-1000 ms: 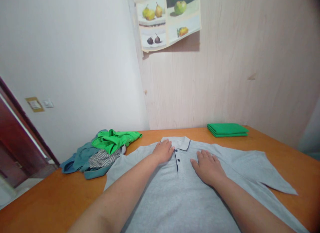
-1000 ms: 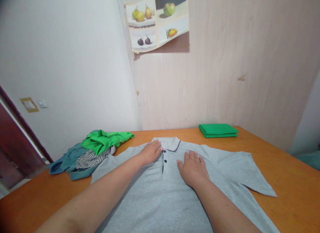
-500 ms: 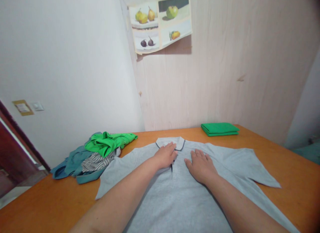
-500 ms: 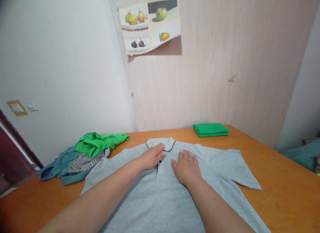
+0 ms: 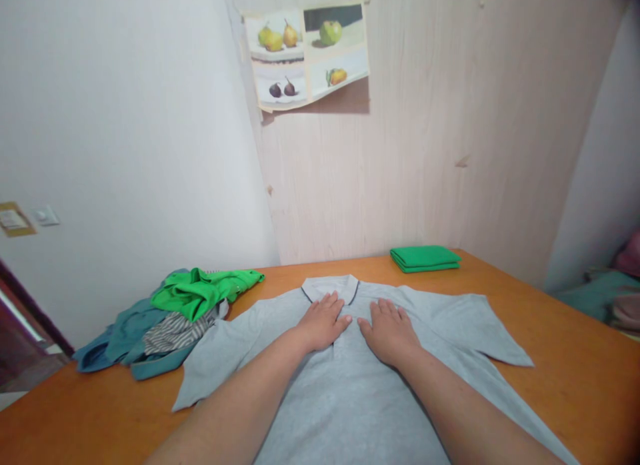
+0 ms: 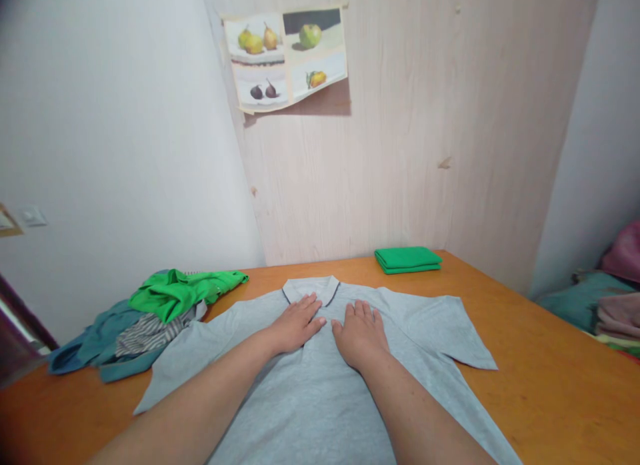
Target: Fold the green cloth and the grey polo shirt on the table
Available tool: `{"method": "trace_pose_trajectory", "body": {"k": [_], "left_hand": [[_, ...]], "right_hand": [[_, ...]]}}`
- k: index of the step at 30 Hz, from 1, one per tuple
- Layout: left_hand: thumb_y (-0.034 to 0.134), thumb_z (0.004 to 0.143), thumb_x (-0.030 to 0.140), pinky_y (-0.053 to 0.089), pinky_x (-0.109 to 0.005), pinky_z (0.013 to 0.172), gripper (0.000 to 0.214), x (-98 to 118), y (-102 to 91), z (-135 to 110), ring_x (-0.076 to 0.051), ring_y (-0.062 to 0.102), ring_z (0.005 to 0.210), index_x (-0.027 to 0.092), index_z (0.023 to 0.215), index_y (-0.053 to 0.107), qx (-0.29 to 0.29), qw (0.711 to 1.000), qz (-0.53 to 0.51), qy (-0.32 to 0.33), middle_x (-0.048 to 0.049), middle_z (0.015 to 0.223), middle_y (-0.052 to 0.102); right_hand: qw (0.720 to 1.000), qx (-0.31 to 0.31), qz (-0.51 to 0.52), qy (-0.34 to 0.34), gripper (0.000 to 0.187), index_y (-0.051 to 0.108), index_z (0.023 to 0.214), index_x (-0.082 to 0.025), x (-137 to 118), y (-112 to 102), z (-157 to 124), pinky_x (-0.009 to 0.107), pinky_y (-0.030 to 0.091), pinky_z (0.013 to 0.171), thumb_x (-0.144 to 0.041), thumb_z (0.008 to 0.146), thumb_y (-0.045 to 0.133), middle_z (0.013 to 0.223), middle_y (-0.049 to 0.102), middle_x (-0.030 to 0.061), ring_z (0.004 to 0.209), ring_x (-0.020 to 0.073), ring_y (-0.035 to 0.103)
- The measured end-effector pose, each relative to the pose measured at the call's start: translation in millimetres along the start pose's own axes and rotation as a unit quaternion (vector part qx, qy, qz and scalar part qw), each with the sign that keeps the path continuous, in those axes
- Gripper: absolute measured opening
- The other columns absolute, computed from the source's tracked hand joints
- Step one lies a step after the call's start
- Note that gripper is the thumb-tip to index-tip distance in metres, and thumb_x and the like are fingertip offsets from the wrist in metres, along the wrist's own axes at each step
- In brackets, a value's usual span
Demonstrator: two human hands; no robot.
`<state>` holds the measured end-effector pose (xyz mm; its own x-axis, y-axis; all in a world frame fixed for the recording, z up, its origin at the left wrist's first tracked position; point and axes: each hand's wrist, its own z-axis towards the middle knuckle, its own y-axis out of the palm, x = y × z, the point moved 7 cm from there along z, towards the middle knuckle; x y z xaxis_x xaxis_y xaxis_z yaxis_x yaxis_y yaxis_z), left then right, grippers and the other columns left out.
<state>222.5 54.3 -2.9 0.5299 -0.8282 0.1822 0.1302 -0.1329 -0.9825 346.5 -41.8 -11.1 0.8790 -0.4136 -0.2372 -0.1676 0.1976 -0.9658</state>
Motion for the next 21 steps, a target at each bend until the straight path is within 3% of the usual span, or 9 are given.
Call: {"method": "trace_pose_trajectory", "body": {"k": [6, 12, 21], "left_hand": [[0.021, 0.098, 0.065, 0.017, -0.049, 0.120, 0.072, 1, 1.0, -1, -0.027, 0.012, 0.151, 0.020, 0.153, 0.034, 0.018, 1.000, -0.004, -0.003, -0.0095, 0.163, 0.019], [0.025, 0.097, 0.064, 0.019, -0.049, 0.119, 0.074, -1, -5.5, -7, -0.028, 0.014, 0.151, 0.016, 0.152, 0.034, 0.026, 0.999, -0.017, -0.015, -0.0144, 0.162, 0.019], [0.025, 0.098, 0.059, 0.019, -0.046, 0.120, 0.073, -24, -32.9, -70, -0.027, 0.015, 0.151, 0.011, 0.152, 0.031, 0.018, 0.993, -0.019, -0.116, -0.0173, 0.161, 0.020]], "right_hand": [[1.000, -0.001, -0.004, 0.001, 0.073, 0.036, 0.151, -0.005, 1, 1, 1, 0.049, 0.011, 0.117, -0.051, 0.095, 0.027, 0.158, 0.030, 0.0206, 0.148, 0.0329, 0.021], [1.000, -0.008, -0.010, 0.002, 0.073, 0.035, 0.151, -0.006, 3, 4, 4, 0.049, 0.011, 0.118, -0.052, 0.096, 0.027, 0.159, 0.029, 0.0198, 0.148, 0.0323, 0.020], [1.000, -0.023, -0.020, 0.002, 0.073, 0.033, 0.152, -0.007, 8, 9, 8, 0.049, 0.013, 0.118, -0.054, 0.096, 0.028, 0.160, 0.027, 0.0189, 0.149, 0.0310, 0.017]]}}
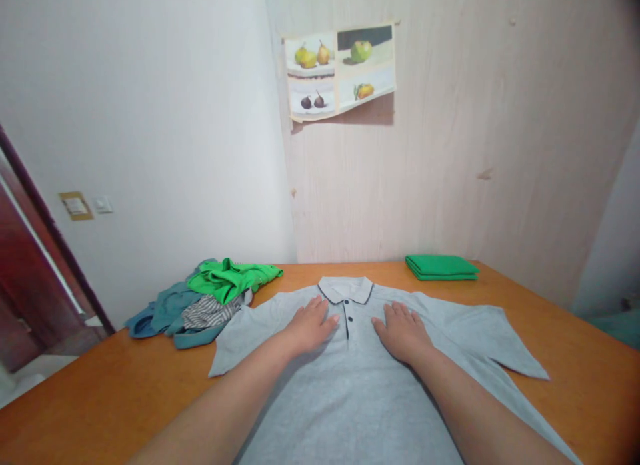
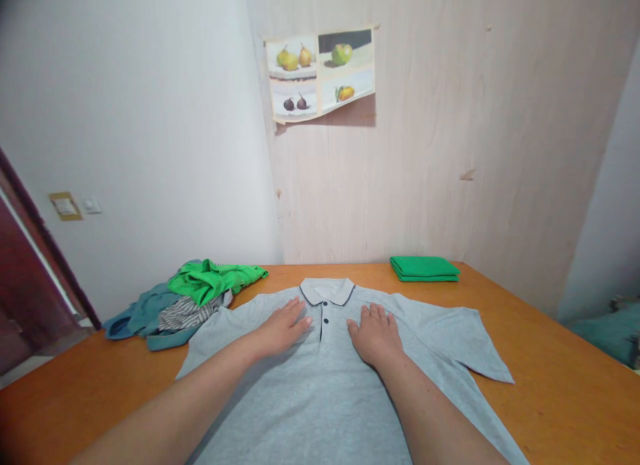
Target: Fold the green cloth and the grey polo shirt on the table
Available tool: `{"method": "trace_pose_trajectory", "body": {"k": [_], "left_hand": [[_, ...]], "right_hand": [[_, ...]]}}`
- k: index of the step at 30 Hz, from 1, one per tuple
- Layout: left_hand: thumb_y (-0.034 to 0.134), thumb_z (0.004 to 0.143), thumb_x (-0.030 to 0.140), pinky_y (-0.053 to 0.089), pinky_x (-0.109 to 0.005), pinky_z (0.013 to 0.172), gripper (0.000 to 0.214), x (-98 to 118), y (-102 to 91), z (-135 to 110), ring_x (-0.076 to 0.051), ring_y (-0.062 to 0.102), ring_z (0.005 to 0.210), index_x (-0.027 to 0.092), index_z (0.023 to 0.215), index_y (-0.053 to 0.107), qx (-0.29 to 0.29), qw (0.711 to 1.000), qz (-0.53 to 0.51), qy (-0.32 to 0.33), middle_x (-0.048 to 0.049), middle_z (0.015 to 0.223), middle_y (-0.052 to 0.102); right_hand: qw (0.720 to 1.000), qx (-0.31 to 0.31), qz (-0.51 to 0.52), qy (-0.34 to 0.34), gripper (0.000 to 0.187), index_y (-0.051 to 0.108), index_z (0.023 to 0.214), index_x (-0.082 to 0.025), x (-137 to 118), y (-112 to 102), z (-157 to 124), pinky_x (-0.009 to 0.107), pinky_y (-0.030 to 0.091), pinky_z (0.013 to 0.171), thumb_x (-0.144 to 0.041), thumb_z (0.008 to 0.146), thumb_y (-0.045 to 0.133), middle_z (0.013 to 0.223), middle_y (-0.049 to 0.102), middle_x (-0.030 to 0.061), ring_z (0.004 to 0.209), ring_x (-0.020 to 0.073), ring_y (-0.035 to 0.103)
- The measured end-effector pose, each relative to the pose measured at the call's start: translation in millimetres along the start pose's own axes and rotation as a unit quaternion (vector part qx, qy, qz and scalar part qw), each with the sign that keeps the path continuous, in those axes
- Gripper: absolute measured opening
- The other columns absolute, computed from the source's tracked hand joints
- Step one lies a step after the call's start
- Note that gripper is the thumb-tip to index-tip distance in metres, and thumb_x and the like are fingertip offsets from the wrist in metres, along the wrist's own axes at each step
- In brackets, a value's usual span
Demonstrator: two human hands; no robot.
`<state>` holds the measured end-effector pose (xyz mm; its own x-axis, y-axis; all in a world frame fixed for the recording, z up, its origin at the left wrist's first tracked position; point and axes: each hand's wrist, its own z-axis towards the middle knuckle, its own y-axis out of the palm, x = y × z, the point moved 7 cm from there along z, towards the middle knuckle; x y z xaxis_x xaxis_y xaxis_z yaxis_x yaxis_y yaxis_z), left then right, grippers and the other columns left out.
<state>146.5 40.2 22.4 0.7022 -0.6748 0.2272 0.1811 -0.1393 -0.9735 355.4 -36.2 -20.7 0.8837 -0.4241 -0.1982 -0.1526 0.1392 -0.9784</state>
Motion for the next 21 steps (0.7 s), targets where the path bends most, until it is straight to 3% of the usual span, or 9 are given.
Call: {"method": "trace_pose_trajectory", "body": {"k": [7, 21], "left_hand": [[0.022, 0.097, 0.064, 0.017, -0.048, 0.120, 0.079, -28, 7.2, -33, -0.029, 0.015, 0.150, 0.008, 0.152, 0.031, 0.016, 0.999, 0.031, -0.030, -0.0195, 0.161, 0.022], [0.020, 0.094, 0.066, 0.012, -0.053, 0.120, 0.083, -28, 17.5, -31, -0.030, 0.013, 0.151, 0.010, 0.154, 0.029, 0.004, 0.999, 0.031, -0.038, -0.0181, 0.161, 0.021]], "right_hand": [[1.000, 0.010, -0.017, -0.011, 0.073, 0.035, 0.151, -0.008, 5, 7, 5, 0.050, 0.016, 0.118, -0.055, 0.096, 0.027, 0.159, 0.029, 0.0193, 0.149, 0.0317, 0.020], [0.998, 0.014, -0.049, -0.030, 0.070, 0.043, 0.148, -0.009, 13, 6, 4, 0.048, 0.021, 0.117, -0.054, 0.097, 0.030, 0.157, 0.035, 0.0170, 0.147, 0.0312, 0.025]]}}
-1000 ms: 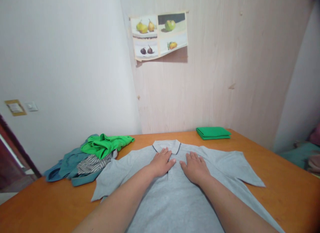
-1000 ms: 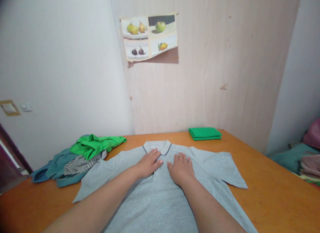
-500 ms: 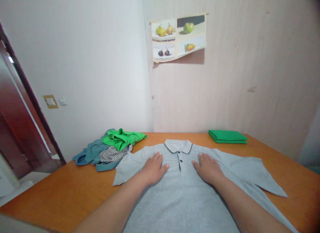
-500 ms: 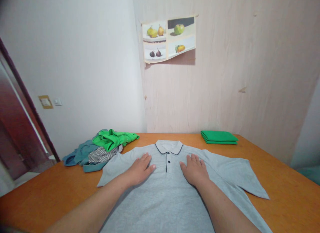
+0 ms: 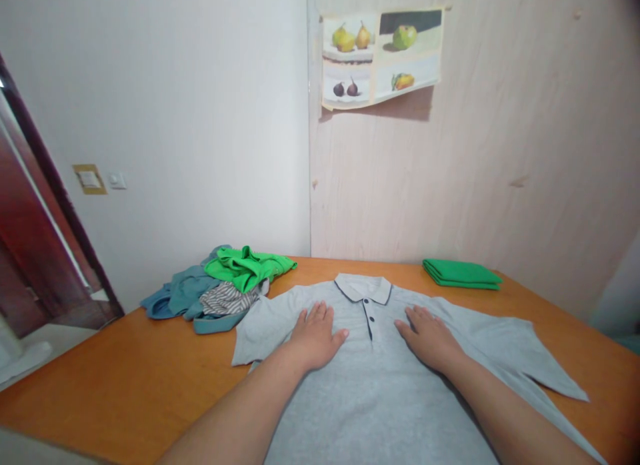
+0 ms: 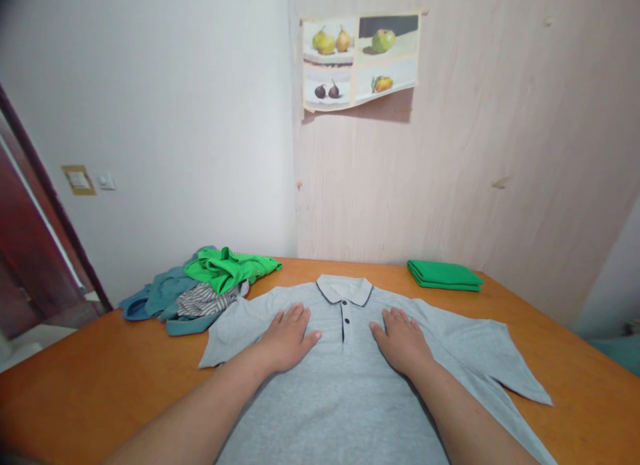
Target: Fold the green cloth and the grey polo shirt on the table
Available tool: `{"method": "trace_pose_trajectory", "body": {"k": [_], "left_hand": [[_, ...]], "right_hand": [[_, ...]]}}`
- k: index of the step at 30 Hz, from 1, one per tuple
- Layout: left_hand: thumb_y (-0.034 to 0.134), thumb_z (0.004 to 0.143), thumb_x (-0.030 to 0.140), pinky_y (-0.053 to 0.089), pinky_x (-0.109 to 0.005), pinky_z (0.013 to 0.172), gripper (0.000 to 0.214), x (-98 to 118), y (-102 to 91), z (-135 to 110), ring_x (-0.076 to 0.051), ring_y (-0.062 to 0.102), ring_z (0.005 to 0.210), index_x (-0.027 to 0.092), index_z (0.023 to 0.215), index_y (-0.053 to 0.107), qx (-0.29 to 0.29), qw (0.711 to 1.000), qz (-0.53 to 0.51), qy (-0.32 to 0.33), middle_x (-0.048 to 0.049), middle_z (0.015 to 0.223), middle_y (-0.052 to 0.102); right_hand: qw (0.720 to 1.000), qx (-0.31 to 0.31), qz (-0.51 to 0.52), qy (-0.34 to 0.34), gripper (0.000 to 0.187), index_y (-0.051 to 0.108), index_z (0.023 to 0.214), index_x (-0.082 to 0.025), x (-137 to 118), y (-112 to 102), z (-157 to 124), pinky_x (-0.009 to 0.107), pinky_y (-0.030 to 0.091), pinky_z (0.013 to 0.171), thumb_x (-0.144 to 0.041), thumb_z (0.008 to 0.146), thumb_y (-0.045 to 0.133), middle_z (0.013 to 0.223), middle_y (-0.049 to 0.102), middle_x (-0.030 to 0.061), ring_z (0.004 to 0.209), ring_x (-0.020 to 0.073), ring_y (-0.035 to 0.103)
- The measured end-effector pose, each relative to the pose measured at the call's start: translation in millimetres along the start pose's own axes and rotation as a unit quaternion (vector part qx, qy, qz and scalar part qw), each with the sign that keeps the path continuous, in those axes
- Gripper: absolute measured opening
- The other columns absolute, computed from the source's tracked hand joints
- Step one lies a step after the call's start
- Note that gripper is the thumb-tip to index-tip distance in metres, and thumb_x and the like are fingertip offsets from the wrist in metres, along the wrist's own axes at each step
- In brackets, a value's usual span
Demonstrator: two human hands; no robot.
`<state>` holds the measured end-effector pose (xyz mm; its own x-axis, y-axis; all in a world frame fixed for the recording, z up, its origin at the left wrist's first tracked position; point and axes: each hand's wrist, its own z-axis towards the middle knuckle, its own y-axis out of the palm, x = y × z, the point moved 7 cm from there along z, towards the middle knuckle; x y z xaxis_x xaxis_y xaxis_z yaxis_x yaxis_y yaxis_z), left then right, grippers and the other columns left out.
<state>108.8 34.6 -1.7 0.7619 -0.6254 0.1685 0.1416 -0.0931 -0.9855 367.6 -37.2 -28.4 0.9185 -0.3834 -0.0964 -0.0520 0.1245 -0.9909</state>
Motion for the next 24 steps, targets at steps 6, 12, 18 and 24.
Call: {"method": "trace_pose_trajectory", "body": {"k": [6, 12, 18, 24], "left_hand": [[0.022, 0.094, 0.066, 0.011, -0.056, 0.119, 0.082, 0.1, 2.0, 2.2, -0.032, 0.012, 0.151, 0.010, 0.153, 0.030, 0.007, 1.000, -0.011, -0.002, -0.0189, 0.161, 0.020], [0.020, 0.093, 0.068, 0.011, -0.055, 0.119, 0.084, 0.4, 3.6, 2.0, -0.032, 0.010, 0.151, 0.010, 0.154, 0.028, -0.003, 1.000, -0.017, -0.004, -0.0184, 0.161, 0.018], [0.019, 0.092, 0.069, 0.010, -0.056, 0.119, 0.084, -0.5, 6.1, 3.0, -0.032, 0.010, 0.151, 0.012, 0.154, 0.028, 0.000, 1.000, -0.029, 0.000, -0.0174, 0.162, 0.019], [0.021, 0.093, 0.067, 0.009, -0.056, 0.119, 0.084, -0.3, 5.7, 2.6, -0.033, 0.009, 0.151, 0.010, 0.154, 0.028, 0.002, 0.999, -0.032, -0.002, -0.0179, 0.161, 0.019]], "right_hand": [[1.000, 0.003, 0.006, -0.003, 0.069, 0.042, 0.148, -0.009, 1.5, -1.8, -3.5, 0.046, 0.020, 0.118, -0.054, 0.097, 0.032, 0.157, 0.036, 0.0155, 0.148, 0.0297, 0.025], [1.000, 0.003, 0.003, -0.007, 0.069, 0.043, 0.148, -0.008, 2.1, -4.1, -6.9, 0.045, 0.022, 0.118, -0.053, 0.097, 0.032, 0.157, 0.036, 0.0167, 0.147, 0.0303, 0.026], [1.000, 0.007, 0.006, -0.008, 0.069, 0.044, 0.148, -0.009, 6.2, -0.5, -5.2, 0.047, 0.024, 0.118, -0.054, 0.097, 0.031, 0.156, 0.038, 0.0160, 0.146, 0.0299, 0.028], [1.000, 0.001, 0.002, 0.000, 0.069, 0.041, 0.149, -0.011, 6.0, -0.6, -6.8, 0.047, 0.022, 0.118, -0.054, 0.097, 0.030, 0.157, 0.035, 0.0139, 0.147, 0.0284, 0.027]]}}
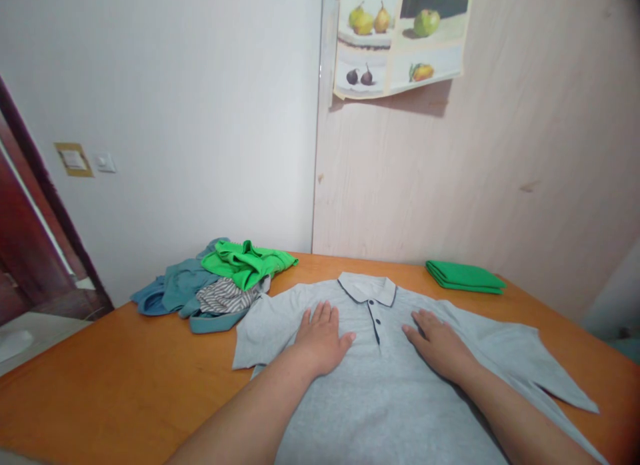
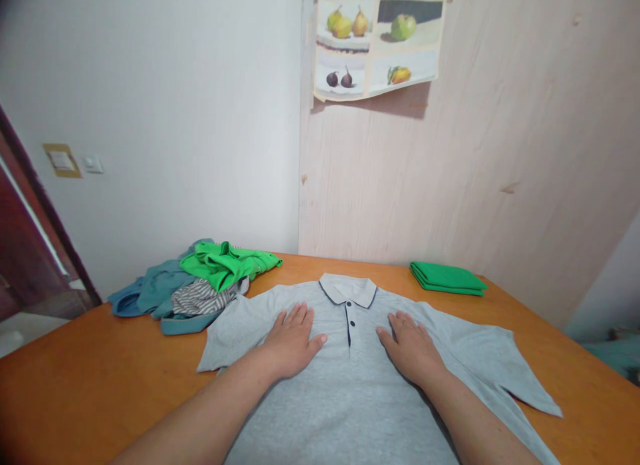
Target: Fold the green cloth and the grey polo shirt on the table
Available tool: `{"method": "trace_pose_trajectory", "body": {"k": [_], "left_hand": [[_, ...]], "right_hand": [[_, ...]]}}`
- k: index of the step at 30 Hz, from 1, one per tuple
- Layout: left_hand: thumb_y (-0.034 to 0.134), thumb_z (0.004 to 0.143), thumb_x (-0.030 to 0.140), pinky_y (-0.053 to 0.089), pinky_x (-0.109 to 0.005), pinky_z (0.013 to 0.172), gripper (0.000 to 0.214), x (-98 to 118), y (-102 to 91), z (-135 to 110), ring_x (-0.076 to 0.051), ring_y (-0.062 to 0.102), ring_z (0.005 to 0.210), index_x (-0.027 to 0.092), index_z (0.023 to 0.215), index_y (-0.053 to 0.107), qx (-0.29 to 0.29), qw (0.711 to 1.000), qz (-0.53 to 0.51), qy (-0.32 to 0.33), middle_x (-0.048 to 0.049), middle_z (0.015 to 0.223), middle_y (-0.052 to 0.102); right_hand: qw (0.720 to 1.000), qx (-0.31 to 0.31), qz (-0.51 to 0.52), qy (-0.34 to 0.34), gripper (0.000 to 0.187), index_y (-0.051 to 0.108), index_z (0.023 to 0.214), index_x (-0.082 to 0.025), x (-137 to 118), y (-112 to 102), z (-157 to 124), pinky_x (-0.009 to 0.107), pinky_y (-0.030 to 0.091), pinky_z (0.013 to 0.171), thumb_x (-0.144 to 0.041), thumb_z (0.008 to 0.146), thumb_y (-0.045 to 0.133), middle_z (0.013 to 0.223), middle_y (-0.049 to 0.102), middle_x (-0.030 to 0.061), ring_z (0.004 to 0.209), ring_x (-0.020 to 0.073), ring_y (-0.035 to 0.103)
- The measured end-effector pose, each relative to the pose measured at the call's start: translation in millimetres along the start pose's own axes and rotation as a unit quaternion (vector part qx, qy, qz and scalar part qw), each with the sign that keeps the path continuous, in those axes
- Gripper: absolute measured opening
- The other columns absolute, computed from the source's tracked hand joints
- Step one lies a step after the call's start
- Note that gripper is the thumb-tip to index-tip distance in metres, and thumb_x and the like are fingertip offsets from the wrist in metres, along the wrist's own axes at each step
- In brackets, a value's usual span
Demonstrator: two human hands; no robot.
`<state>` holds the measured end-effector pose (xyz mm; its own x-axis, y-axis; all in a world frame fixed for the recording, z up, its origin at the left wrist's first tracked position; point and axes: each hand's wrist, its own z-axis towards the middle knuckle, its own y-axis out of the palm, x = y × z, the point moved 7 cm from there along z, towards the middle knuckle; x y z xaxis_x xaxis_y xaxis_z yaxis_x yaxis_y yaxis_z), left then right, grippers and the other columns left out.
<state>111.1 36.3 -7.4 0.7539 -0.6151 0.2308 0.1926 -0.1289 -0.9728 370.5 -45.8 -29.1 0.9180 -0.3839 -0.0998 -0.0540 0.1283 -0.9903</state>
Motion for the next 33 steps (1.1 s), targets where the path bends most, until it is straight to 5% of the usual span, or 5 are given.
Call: {"method": "trace_pose_trajectory", "body": {"k": [17, 26, 33], "left_hand": [[0.022, 0.094, 0.066, 0.011, -0.054, 0.120, 0.083, -1, -1.3, 0, -0.031, 0.010, 0.151, 0.008, 0.154, 0.030, 0.001, 1.000, 0.020, 0.004, -0.0173, 0.162, 0.018], [0.020, 0.096, 0.065, 0.012, -0.054, 0.119, 0.082, -3, 1.7, 3, -0.031, 0.012, 0.151, 0.008, 0.154, 0.029, 0.013, 0.999, 0.049, 0.013, -0.0185, 0.161, 0.019], [0.019, 0.095, 0.067, 0.012, -0.055, 0.119, 0.083, -4, 0.5, 4, -0.032, 0.012, 0.151, 0.009, 0.153, 0.030, 0.014, 0.999, 0.042, 0.020, -0.0187, 0.161, 0.021]], "right_hand": [[0.998, 0.005, -0.003, 0.061, 0.073, 0.038, 0.150, -0.008, 19, -4, 4, 0.049, 0.021, 0.118, -0.057, 0.097, 0.028, 0.159, 0.030, 0.0165, 0.149, 0.0302, 0.021], [0.998, 0.039, 0.030, 0.026, 0.069, 0.041, 0.148, -0.006, 10, -14, 2, 0.048, 0.021, 0.118, -0.052, 0.097, 0.036, 0.157, 0.034, 0.0194, 0.148, 0.0316, 0.023], [0.998, 0.008, 0.057, -0.029, 0.065, 0.043, 0.148, -0.012, -7, -13, -2, 0.050, 0.019, 0.119, -0.052, 0.098, 0.034, 0.157, 0.036, 0.0158, 0.148, 0.0294, 0.025]]}}
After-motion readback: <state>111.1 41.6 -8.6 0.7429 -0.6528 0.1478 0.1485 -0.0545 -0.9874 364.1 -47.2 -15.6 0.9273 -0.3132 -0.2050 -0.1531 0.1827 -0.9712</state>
